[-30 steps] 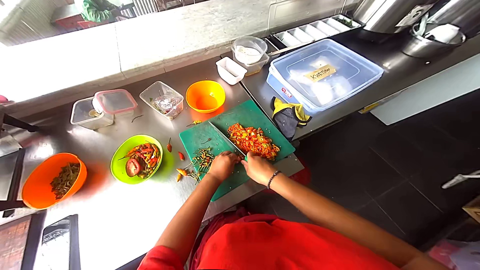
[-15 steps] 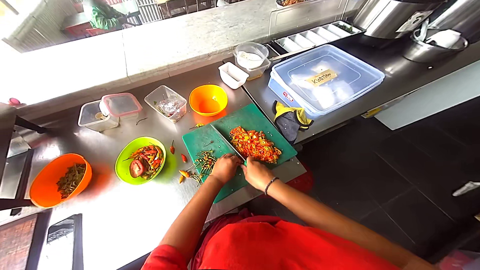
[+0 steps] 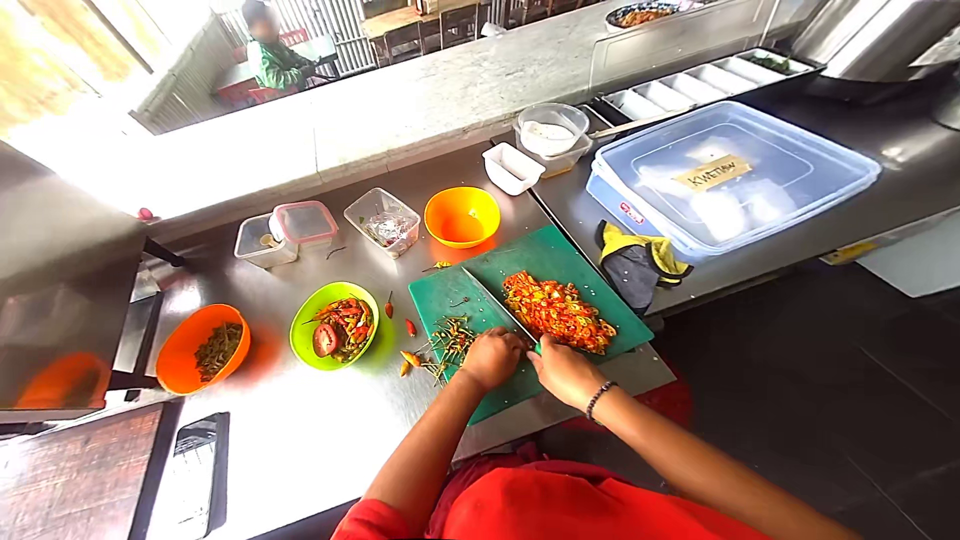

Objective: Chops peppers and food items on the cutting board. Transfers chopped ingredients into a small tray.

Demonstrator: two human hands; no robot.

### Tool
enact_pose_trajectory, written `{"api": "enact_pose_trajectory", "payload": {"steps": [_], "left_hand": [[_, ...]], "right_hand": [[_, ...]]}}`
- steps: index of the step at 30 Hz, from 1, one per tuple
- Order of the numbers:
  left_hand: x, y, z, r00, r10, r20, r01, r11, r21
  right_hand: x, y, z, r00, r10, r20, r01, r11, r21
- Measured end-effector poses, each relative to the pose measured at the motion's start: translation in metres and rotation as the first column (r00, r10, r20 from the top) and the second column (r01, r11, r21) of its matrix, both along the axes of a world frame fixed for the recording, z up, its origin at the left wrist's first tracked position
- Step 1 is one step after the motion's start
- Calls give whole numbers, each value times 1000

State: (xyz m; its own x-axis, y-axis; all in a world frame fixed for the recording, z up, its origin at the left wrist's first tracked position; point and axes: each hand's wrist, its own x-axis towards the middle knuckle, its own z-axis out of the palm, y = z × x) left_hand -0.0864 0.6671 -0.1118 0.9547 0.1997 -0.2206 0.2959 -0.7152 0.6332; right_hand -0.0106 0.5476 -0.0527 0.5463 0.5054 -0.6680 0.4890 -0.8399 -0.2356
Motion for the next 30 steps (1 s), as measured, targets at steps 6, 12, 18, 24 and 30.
{"api": "enact_pose_trajectory", "payload": {"steps": [6, 12, 18, 24, 30], "left_hand": [[1, -2, 0, 1000, 4, 21, -4, 1000, 2], [-6, -1, 9, 996, -22, 85, 22, 1000, 11], [-28, 55, 19, 991, 89, 97, -104, 981, 166], [-33, 133, 31, 853, 397, -338, -228, 867, 443], [-23, 138, 20, 791, 440, -425, -205, 846, 492]], "right_hand": [[-7, -8, -1, 999, -46, -26, 46, 999, -2], [-3, 2, -12, 998, -60, 3, 60, 997, 57], [-2, -6, -16, 999, -49, 1, 49, 997, 60], [1, -7, -15, 999, -52, -7, 52, 996, 69], [12, -23, -14, 962, -200, -188, 236, 952, 194]]}}
